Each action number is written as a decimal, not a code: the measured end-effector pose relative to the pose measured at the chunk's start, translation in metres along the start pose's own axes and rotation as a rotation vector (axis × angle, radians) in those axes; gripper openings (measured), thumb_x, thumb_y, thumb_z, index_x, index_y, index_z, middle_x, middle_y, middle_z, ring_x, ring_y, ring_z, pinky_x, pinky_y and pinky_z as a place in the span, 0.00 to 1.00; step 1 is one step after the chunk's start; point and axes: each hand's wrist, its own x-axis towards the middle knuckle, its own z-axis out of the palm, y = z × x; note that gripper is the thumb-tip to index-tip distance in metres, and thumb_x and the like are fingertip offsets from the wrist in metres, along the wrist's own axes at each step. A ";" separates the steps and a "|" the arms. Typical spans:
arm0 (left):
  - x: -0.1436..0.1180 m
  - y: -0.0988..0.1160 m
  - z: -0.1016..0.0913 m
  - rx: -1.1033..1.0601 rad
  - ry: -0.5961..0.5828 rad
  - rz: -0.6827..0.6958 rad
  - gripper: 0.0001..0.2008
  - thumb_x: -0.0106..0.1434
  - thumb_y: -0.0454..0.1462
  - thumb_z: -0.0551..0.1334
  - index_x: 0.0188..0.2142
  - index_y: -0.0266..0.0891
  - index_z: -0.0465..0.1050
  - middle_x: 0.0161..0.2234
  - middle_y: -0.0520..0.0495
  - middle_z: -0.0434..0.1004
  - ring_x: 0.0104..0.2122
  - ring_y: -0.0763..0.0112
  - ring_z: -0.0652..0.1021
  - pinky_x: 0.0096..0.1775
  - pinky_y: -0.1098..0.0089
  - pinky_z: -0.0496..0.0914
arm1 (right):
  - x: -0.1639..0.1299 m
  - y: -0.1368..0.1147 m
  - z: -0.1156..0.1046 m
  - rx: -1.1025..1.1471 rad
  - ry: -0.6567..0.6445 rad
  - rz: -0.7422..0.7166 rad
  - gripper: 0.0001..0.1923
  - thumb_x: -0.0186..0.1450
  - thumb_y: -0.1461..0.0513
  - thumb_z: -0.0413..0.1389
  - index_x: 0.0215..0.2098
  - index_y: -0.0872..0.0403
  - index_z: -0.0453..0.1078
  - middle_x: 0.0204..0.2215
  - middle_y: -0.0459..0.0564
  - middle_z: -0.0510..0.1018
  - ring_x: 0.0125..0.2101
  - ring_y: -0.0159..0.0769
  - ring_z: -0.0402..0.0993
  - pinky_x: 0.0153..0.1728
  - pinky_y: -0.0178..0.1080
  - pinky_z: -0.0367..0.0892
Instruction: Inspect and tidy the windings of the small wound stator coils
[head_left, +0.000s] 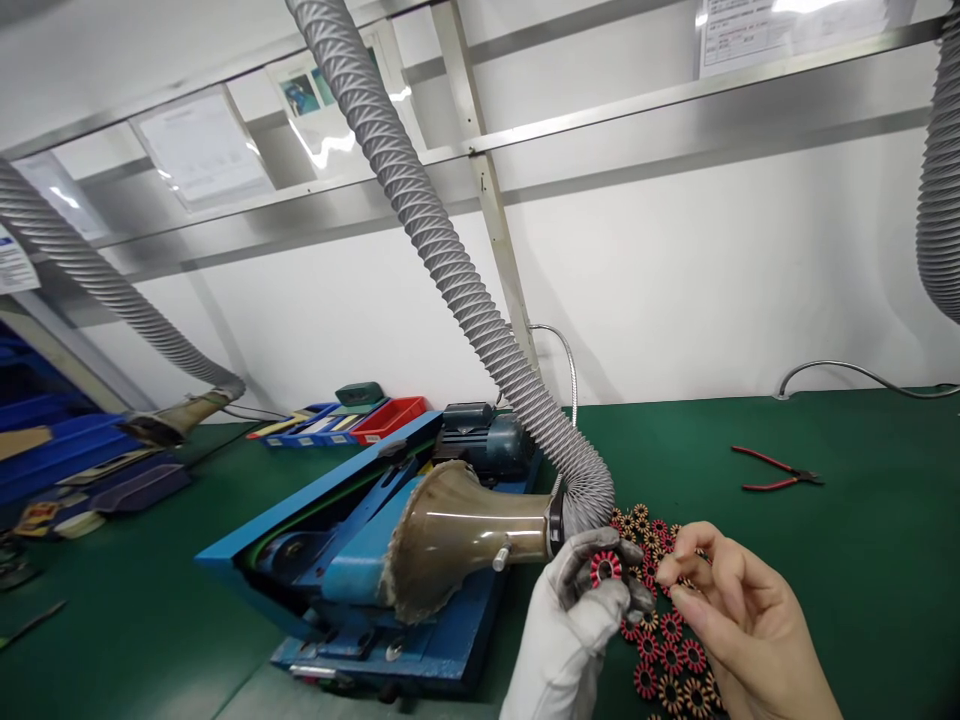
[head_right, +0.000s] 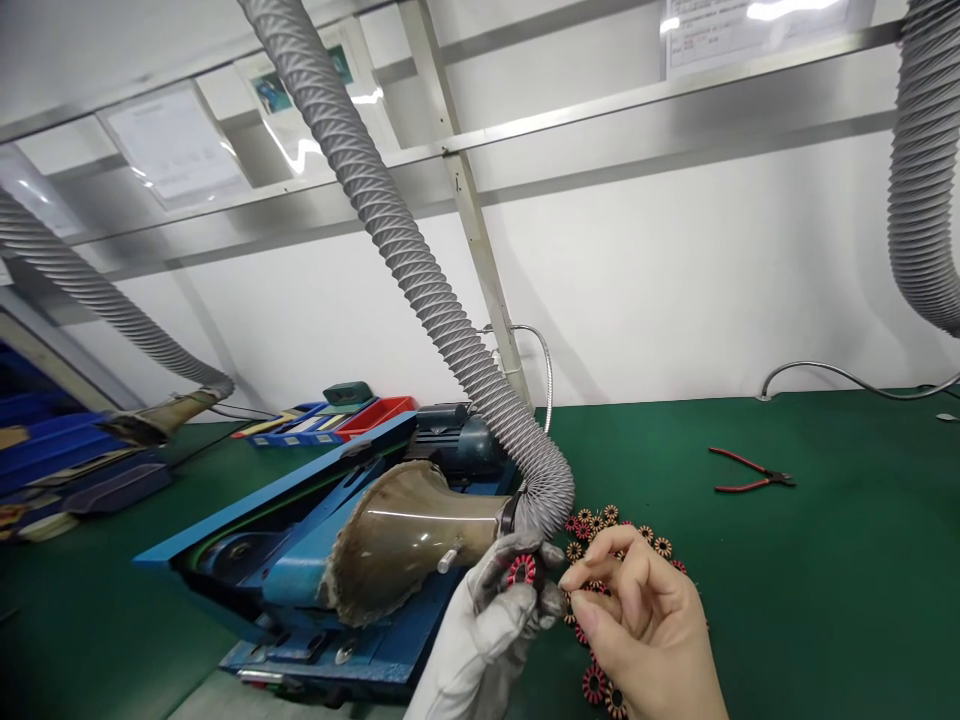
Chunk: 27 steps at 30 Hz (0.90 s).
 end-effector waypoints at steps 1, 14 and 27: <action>0.000 0.000 0.000 -0.001 -0.004 0.001 0.16 0.47 0.38 0.76 0.35 0.37 0.80 0.34 0.42 0.84 0.23 0.70 0.81 0.28 0.72 0.74 | 0.000 0.000 0.000 -0.006 -0.003 -0.002 0.26 0.48 0.63 0.75 0.13 0.55 0.59 0.28 0.45 0.74 0.28 0.32 0.76 0.30 0.29 0.73; -0.003 0.000 0.001 -0.003 -0.003 0.016 0.15 0.49 0.38 0.75 0.37 0.37 0.80 0.34 0.42 0.84 0.25 0.70 0.81 0.29 0.73 0.74 | 0.008 0.009 -0.028 -0.073 -0.301 -0.024 0.25 0.62 0.64 0.66 0.17 0.56 0.55 0.34 0.44 0.72 0.32 0.32 0.79 0.36 0.31 0.73; 0.001 -0.006 -0.004 -0.010 -0.034 0.020 0.16 0.48 0.38 0.76 0.37 0.37 0.80 0.34 0.43 0.84 0.24 0.69 0.80 0.28 0.72 0.74 | 0.003 0.010 -0.027 -0.103 -0.317 -0.065 0.25 0.62 0.63 0.66 0.18 0.56 0.55 0.31 0.43 0.73 0.28 0.28 0.77 0.30 0.26 0.71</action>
